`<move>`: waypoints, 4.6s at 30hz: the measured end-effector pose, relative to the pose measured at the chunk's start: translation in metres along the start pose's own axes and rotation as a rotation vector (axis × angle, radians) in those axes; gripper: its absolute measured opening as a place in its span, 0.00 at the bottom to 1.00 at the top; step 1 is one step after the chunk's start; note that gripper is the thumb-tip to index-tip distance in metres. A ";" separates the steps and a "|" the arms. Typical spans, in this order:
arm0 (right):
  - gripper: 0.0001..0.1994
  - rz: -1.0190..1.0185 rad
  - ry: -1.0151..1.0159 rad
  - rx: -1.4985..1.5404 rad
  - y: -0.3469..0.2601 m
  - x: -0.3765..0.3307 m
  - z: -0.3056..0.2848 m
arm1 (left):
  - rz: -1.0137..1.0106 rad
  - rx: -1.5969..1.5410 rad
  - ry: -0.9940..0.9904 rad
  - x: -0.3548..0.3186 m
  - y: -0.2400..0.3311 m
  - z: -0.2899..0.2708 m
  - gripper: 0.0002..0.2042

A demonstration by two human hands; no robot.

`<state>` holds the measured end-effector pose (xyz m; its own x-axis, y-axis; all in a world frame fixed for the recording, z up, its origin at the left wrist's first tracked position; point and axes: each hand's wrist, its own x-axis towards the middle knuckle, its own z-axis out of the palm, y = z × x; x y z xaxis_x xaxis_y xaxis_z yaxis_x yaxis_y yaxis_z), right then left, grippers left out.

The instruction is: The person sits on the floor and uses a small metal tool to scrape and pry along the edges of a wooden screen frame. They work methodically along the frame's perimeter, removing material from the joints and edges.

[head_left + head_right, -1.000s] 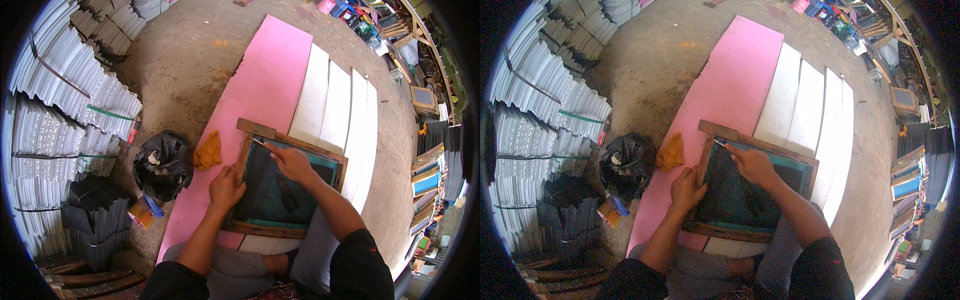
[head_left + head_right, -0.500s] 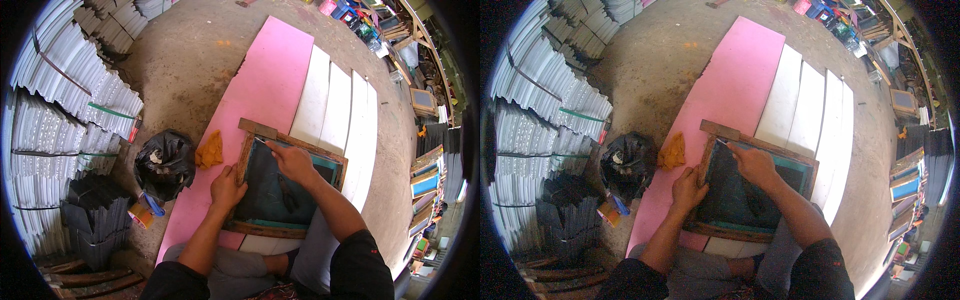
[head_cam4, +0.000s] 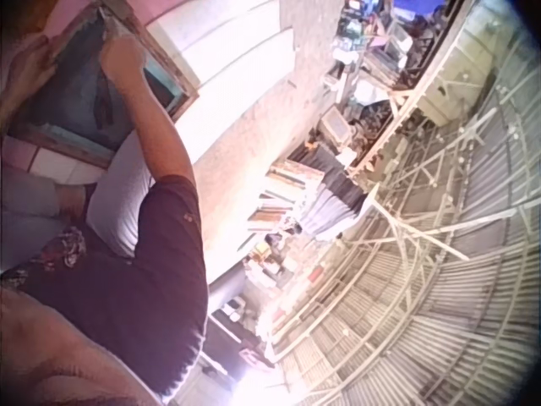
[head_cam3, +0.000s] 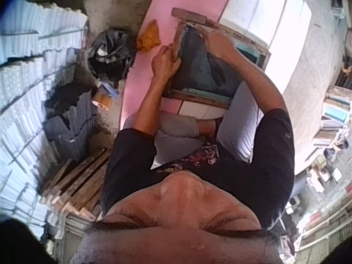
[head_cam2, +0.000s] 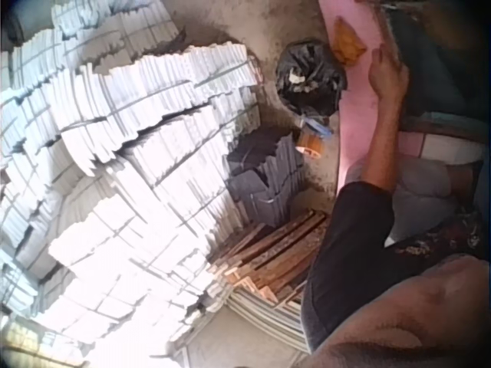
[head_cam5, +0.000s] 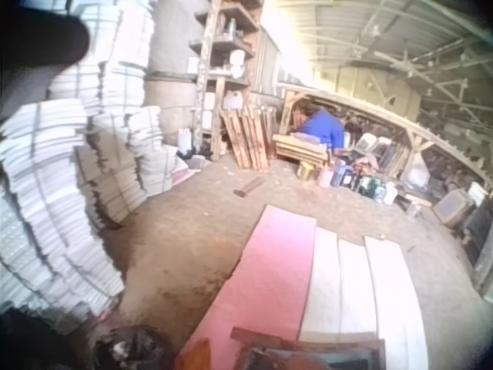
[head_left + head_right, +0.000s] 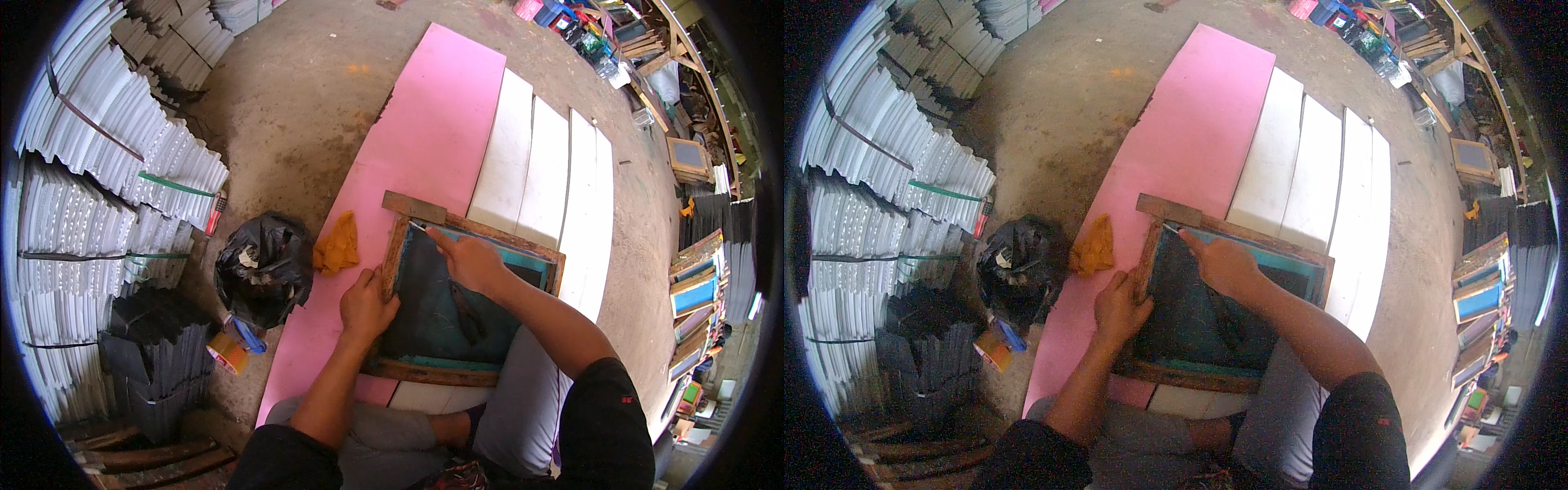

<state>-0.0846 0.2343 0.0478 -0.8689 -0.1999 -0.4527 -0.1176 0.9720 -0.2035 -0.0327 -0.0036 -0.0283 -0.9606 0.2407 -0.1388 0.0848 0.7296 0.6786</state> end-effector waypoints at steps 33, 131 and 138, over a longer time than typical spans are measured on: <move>0.22 0.100 0.121 0.201 -0.020 -0.024 0.017 | -0.011 -0.043 -0.041 0.001 0.002 -0.006 0.32; 0.22 0.001 0.070 0.538 -0.011 -0.016 0.043 | 0.020 -0.001 0.039 0.000 0.003 0.003 0.27; 0.23 -0.136 0.232 0.624 0.003 -0.015 0.069 | 0.025 -0.033 0.035 0.000 0.003 0.000 0.27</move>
<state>-0.0390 0.2314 -0.0063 -0.9548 -0.2159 -0.2044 0.0062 0.6727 -0.7399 -0.0323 -0.0010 -0.0265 -0.9671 0.2354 -0.0968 0.1004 0.7023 0.7048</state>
